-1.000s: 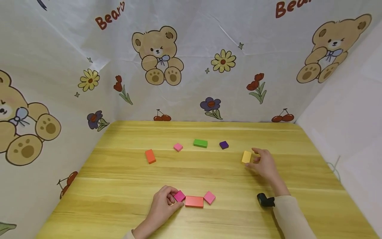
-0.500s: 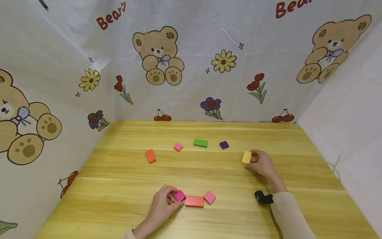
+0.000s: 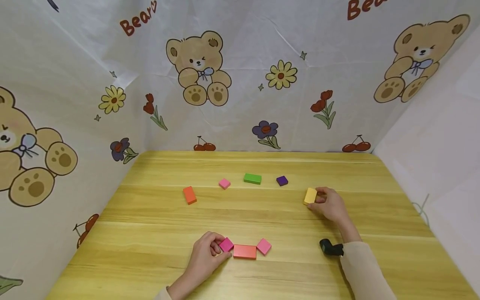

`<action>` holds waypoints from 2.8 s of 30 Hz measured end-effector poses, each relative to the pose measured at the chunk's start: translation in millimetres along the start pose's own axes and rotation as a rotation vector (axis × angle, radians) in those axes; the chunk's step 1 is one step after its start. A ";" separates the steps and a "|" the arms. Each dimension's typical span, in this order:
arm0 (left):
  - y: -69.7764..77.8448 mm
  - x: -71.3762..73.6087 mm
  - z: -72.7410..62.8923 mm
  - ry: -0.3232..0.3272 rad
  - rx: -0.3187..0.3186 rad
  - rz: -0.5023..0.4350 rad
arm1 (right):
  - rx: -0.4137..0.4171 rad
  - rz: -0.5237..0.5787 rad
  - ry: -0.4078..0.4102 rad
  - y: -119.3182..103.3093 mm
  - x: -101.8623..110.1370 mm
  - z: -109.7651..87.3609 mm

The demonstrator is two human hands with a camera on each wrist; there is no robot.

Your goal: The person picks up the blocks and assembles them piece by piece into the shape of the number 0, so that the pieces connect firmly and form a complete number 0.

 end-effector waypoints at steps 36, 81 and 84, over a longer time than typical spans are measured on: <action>1.4 -0.8 -0.7 -0.001 0.002 0.020 | 0.186 0.067 -0.079 -69.5 -68.0 -40.7; 1.7 0.4 0.9 -0.012 -0.004 0.028 | 0.315 0.121 -0.192 -73.9 -93.7 -57.0; 1.1 0.3 0.8 -0.013 -0.005 0.030 | 0.319 0.144 -0.206 -73.0 -93.0 -57.4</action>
Point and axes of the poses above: each hand's wrist, its own z-axis towards the middle knuckle, its own x-axis out of the back of the hand, y = z × x, the point moved 3 cm from there along z, towards the middle knuckle, and after that the axes turned 3 degrees about -y, right-handed, at the moved point
